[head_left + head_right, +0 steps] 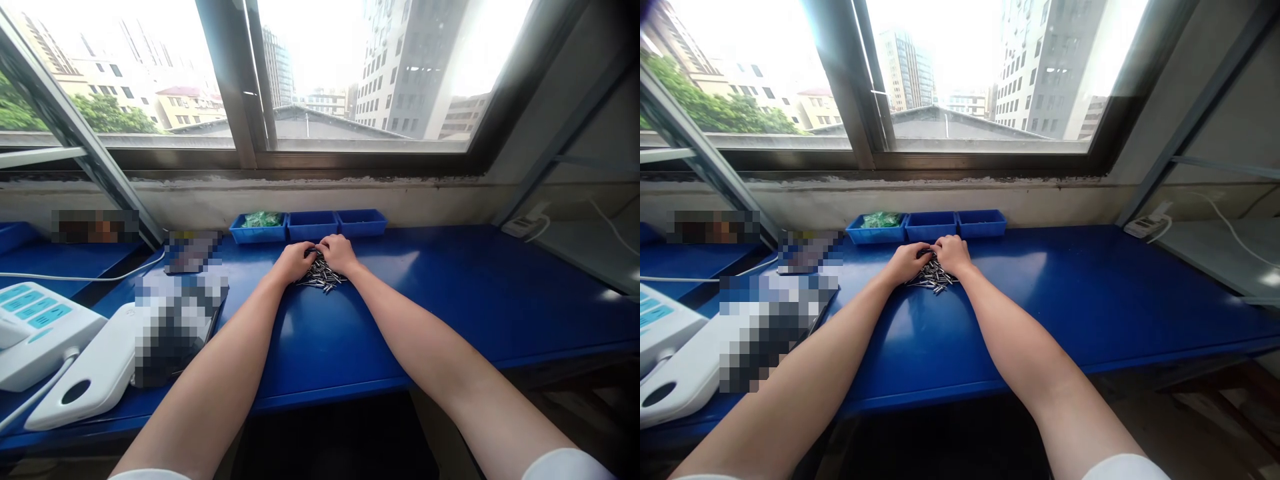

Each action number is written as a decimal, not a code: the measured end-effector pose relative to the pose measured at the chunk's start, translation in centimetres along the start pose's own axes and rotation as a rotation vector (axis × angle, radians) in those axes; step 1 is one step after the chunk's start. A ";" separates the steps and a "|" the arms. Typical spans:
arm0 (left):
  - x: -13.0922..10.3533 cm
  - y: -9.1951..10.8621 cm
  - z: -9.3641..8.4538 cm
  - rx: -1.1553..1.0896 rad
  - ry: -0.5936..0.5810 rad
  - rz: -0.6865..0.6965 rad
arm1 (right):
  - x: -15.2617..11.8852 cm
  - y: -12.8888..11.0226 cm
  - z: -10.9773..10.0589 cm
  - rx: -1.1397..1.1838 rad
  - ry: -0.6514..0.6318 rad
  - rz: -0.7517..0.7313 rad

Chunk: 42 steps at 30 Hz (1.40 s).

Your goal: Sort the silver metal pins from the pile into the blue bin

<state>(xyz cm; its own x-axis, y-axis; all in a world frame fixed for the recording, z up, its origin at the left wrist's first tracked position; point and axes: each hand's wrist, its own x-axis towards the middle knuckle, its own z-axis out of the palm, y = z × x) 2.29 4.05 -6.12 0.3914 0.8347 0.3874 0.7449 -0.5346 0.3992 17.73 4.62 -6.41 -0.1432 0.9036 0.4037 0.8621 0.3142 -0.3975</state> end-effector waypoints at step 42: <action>0.9 -1.3 -0.8 0.183 0.167 -0.201 | 1.1 0.9 -3.6 -0.031 0.206 0.195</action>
<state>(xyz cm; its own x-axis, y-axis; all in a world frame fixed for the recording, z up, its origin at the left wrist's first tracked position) 1.24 5.41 -5.64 0.1435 0.8798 0.4531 0.8889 -0.3159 0.3318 20.13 4.86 -3.34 0.1256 0.8667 0.4828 0.8787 0.1287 -0.4597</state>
